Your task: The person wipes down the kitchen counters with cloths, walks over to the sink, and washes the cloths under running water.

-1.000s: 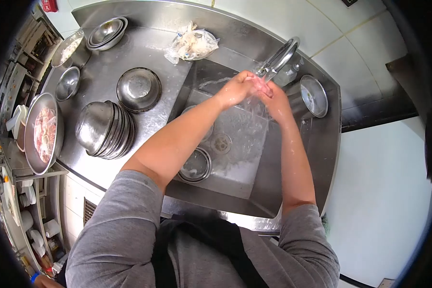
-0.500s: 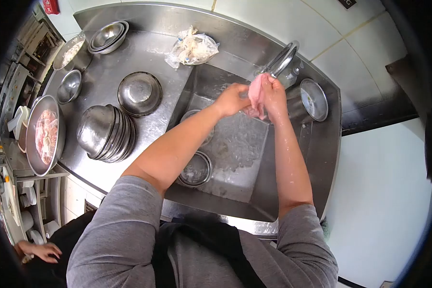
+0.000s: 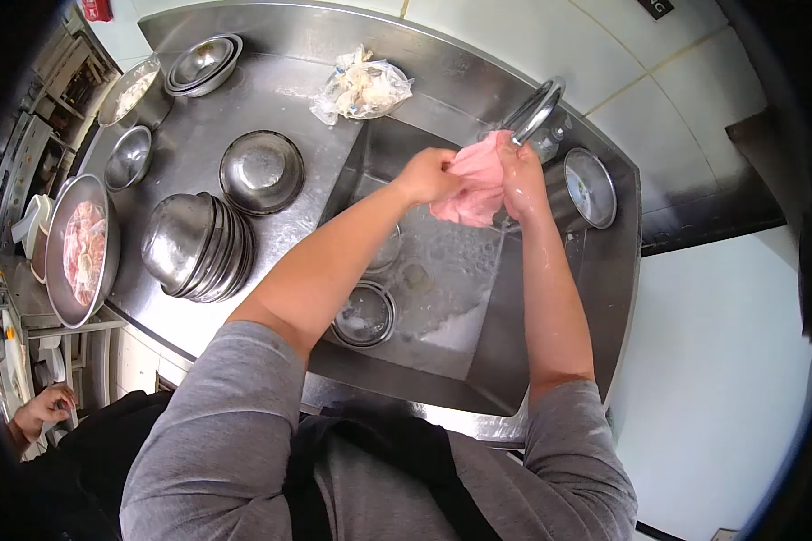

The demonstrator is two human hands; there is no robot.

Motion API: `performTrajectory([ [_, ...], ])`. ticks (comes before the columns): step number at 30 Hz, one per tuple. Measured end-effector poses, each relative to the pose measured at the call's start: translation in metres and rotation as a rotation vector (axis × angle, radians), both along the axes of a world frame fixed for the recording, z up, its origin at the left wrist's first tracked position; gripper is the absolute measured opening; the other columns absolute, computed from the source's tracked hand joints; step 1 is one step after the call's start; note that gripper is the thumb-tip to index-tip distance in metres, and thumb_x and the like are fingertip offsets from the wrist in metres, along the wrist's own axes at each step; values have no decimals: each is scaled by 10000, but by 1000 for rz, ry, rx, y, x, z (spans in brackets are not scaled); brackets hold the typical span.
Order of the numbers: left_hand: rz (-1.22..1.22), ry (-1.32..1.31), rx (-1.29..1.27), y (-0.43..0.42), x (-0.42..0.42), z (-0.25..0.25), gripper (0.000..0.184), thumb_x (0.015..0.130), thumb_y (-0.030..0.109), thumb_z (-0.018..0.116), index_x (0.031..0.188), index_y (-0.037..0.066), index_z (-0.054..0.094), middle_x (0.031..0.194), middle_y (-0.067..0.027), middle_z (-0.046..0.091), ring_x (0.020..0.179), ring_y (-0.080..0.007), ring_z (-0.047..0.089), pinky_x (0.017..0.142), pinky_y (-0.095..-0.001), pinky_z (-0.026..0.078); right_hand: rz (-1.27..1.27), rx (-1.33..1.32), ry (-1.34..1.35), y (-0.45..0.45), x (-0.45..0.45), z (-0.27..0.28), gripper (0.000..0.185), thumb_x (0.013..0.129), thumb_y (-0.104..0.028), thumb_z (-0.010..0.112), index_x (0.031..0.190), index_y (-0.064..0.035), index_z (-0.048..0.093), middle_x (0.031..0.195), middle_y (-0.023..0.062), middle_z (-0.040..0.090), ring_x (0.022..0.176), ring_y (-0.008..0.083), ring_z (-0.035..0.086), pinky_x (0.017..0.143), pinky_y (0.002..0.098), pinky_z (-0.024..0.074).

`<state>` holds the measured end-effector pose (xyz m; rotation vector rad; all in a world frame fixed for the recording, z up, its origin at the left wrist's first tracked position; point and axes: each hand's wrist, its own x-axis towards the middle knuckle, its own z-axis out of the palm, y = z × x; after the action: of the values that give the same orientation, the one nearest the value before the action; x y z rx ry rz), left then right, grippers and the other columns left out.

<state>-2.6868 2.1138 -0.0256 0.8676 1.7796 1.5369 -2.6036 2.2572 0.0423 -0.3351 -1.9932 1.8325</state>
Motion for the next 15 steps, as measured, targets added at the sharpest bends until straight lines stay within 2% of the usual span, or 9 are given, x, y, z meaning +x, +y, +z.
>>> performTrajectory([
  [2,111,69,-95,6,-8,-24,307,812,91,647,1105,29,579,987,-67,650,845,-111,599,758,-302,497,73,-131,-39,-16,7,17,251,981,-255,499,992,-20,589,867,5,605,797,92,542,735,255,458],
  [4,886,-24,-257,14,17,-12,201,828,168,643,997,67,603,965,-40,636,889,-127,591,765,-328,499,140,-261,-79,-31,13,26,262,983,-256,498,1006,-15,600,880,10,622,790,95,555,730,245,465],
  [5,885,-26,-259,15,23,-6,201,828,168,643,997,67,603,965,-40,636,889,-127,591,765,-328,499,199,-237,-124,-37,16,26,272,982,-258,499,1028,-13,607,888,13,630,784,102,569,720,240,469],
  [7,234,-1132,458,15,33,9,206,843,274,614,925,87,591,911,-45,637,917,-172,582,741,-344,498,325,-242,-199,-28,12,9,320,961,-259,535,1137,4,586,1025,80,635,881,152,617,768,286,502],
  [8,210,-1020,623,21,41,18,258,910,353,491,1010,128,568,973,-25,612,965,-182,562,844,-371,461,320,-244,-200,-21,6,-9,320,961,-259,535,1137,4,586,1025,80,635,881,152,617,768,286,502],
  [10,-42,-1246,687,22,39,34,300,943,332,400,1019,90,560,1006,-41,609,936,-215,577,847,-375,463,-106,653,186,-9,-4,-43,292,926,-242,587,1097,-7,618,904,80,657,797,155,601,751,282,479],
  [11,-43,-1242,689,20,37,38,300,943,332,400,1019,90,560,1006,-41,609,936,-215,577,847,-375,463,-57,447,4,-3,2,-53,326,880,-233,638,1128,-23,614,869,108,665,793,190,615,763,295,477],
  [13,-245,-1238,727,5,36,44,322,915,284,379,940,49,596,919,-84,625,822,-244,600,746,-341,489,-5,457,-180,-8,16,-34,314,872,-236,645,1113,-37,628,844,101,668,769,183,613,749,290,477],
  [15,-132,-1190,633,-27,39,61,293,895,252,425,988,36,600,946,-92,626,849,-246,606,761,-338,492,107,579,-285,21,16,-56,281,866,-253,652,1012,-13,661,792,56,671,689,119,580,676,275,472],
])
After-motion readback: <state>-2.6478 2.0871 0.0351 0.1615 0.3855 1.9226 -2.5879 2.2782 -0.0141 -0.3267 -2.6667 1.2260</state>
